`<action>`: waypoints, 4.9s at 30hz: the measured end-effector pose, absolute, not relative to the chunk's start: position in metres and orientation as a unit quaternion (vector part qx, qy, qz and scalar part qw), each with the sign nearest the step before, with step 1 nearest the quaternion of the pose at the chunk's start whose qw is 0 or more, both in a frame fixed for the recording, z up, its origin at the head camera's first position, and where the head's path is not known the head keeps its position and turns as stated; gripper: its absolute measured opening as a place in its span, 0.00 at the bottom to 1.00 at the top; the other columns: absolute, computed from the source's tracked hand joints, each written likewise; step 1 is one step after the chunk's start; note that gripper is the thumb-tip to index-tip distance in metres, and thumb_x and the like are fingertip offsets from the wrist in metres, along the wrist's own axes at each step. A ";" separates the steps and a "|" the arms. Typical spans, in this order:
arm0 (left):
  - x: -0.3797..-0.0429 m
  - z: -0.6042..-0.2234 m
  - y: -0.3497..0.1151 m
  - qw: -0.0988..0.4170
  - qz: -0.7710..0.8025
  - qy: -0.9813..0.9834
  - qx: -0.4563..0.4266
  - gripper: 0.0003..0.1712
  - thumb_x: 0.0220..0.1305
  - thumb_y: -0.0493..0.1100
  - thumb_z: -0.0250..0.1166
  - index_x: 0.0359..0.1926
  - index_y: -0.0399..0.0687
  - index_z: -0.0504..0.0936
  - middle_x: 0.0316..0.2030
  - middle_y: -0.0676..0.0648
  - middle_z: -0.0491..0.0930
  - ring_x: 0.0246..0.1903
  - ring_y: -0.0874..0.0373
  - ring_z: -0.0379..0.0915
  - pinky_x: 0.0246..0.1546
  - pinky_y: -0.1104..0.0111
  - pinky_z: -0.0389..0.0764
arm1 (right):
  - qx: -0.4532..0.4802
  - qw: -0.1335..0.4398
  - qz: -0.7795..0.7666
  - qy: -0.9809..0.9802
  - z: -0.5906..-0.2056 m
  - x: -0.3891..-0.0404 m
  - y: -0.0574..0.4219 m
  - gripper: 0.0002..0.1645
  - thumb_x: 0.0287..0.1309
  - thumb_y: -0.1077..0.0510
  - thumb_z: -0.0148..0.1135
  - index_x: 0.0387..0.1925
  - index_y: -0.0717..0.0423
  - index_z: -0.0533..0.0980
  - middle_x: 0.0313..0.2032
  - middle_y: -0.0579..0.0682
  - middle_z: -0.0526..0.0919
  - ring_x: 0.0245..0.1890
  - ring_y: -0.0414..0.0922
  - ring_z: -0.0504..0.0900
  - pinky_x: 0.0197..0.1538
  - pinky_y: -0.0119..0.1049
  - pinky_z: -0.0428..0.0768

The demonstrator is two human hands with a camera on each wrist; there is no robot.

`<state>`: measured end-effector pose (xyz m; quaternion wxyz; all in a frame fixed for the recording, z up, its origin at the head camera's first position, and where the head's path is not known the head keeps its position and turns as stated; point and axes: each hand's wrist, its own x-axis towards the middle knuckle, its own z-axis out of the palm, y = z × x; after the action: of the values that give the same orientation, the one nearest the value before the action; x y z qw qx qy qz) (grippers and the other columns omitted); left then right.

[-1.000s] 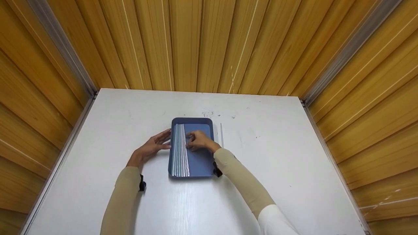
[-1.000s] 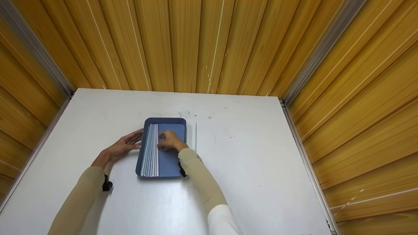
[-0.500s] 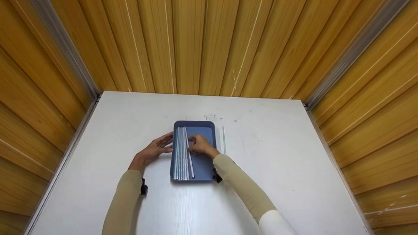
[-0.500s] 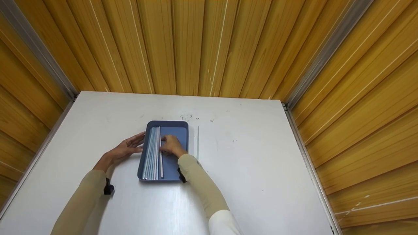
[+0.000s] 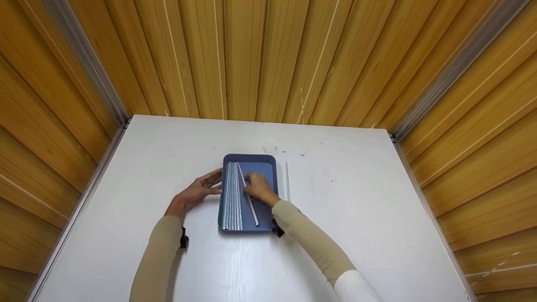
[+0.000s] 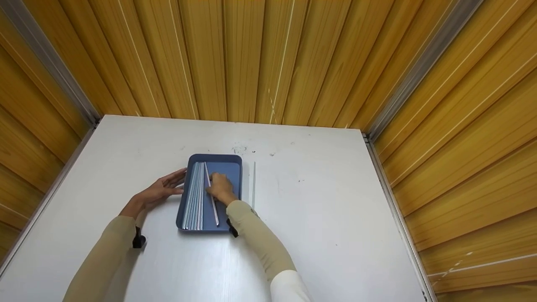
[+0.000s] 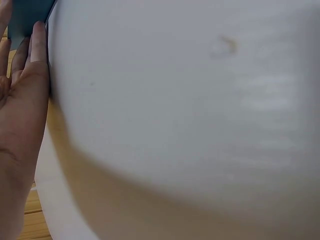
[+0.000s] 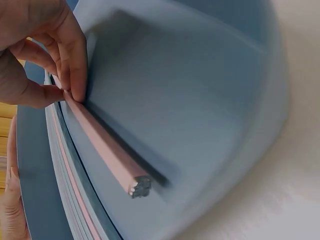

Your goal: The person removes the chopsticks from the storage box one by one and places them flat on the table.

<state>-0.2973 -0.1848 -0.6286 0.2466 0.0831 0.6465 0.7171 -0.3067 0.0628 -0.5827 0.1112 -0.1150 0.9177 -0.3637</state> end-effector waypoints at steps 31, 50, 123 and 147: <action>-0.298 -0.632 -0.188 0.246 0.719 0.641 0.112 0.51 0.64 0.31 0.69 0.81 0.49 0.52 0.81 0.43 0.50 0.81 0.46 0.45 0.76 0.59 0.65 | -0.184 0.063 -0.453 0.870 -0.553 -0.300 0.102 0.22 0.62 0.66 0.62 0.58 0.67 0.79 0.33 0.65 0.87 0.17 0.34 0.74 0.20 0.22 0.72; -0.297 -0.628 -0.188 0.247 0.718 0.643 0.098 0.51 0.64 0.33 0.71 0.81 0.53 0.54 0.81 0.46 0.53 0.81 0.48 0.47 0.79 0.55 0.59 | -0.118 0.074 -0.544 0.827 -0.540 -0.297 0.144 0.25 0.65 0.62 0.67 0.61 0.67 0.77 0.36 0.59 0.87 0.25 0.36 0.84 0.23 0.33 0.85; -0.292 -0.631 -0.190 0.238 0.730 0.632 0.102 0.52 0.63 0.31 0.70 0.81 0.49 0.53 0.81 0.43 0.53 0.80 0.46 0.48 0.76 0.61 0.66 | -0.017 -0.002 -0.482 0.876 -0.612 -0.289 0.218 0.20 0.59 0.67 0.71 0.53 0.71 0.81 0.23 0.53 0.82 0.14 0.37 0.77 0.17 0.31 0.83; -0.291 -0.632 -0.195 0.239 0.730 0.633 0.097 0.49 0.64 0.34 0.71 0.81 0.52 0.56 0.80 0.45 0.55 0.80 0.48 0.50 0.77 0.56 0.63 | -0.153 0.053 -0.432 0.887 -0.533 -0.320 0.182 0.14 0.68 0.64 0.62 0.48 0.71 0.83 0.36 0.72 0.87 0.34 0.64 0.89 0.28 0.30 0.86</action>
<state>-0.2909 -0.1945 -0.6325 0.2389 0.0974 0.6328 0.7300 -0.3196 0.1821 -0.5326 0.0527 -0.1530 0.8870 -0.4325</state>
